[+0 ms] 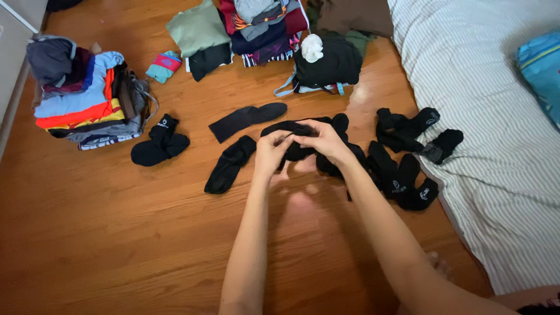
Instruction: The person sits on the floor and folds black socks one by one, rolling them into compact bundles and placing them in a small pile. The person handles each sock individually, turning and rolling them to create a neat stack.
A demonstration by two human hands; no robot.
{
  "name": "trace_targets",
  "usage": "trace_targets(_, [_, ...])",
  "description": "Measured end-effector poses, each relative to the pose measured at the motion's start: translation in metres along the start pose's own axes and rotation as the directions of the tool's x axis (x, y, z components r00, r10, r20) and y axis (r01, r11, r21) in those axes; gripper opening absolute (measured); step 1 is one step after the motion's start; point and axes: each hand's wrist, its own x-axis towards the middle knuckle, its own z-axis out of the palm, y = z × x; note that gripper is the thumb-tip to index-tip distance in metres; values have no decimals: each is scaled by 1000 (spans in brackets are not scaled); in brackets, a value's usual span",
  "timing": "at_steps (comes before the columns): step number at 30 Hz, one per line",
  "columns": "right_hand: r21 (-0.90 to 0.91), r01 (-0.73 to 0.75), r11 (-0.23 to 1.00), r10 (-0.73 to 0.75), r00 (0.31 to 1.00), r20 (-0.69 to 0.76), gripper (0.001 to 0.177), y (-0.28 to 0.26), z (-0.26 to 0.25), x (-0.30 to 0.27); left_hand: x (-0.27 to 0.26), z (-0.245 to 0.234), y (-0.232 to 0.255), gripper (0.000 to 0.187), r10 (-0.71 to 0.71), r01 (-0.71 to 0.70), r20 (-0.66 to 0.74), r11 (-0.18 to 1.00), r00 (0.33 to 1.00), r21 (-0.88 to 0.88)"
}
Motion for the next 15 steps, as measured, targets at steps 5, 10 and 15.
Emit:
trace_targets(5, [293,-41,955,78,990,-116,27,30,-4,16,9,2,-42,20,-122,120,2,968,992,-220])
trace_targets(10, [475,-95,875,134,990,-48,17,17,6,1,14,0,-65,22,-306,224,-72,820,949,-527])
trace_targets(15, [446,-127,886,145,989,-7,18,18,14,-3,13,-3,-45,23,-337,299,66,707,939,-641])
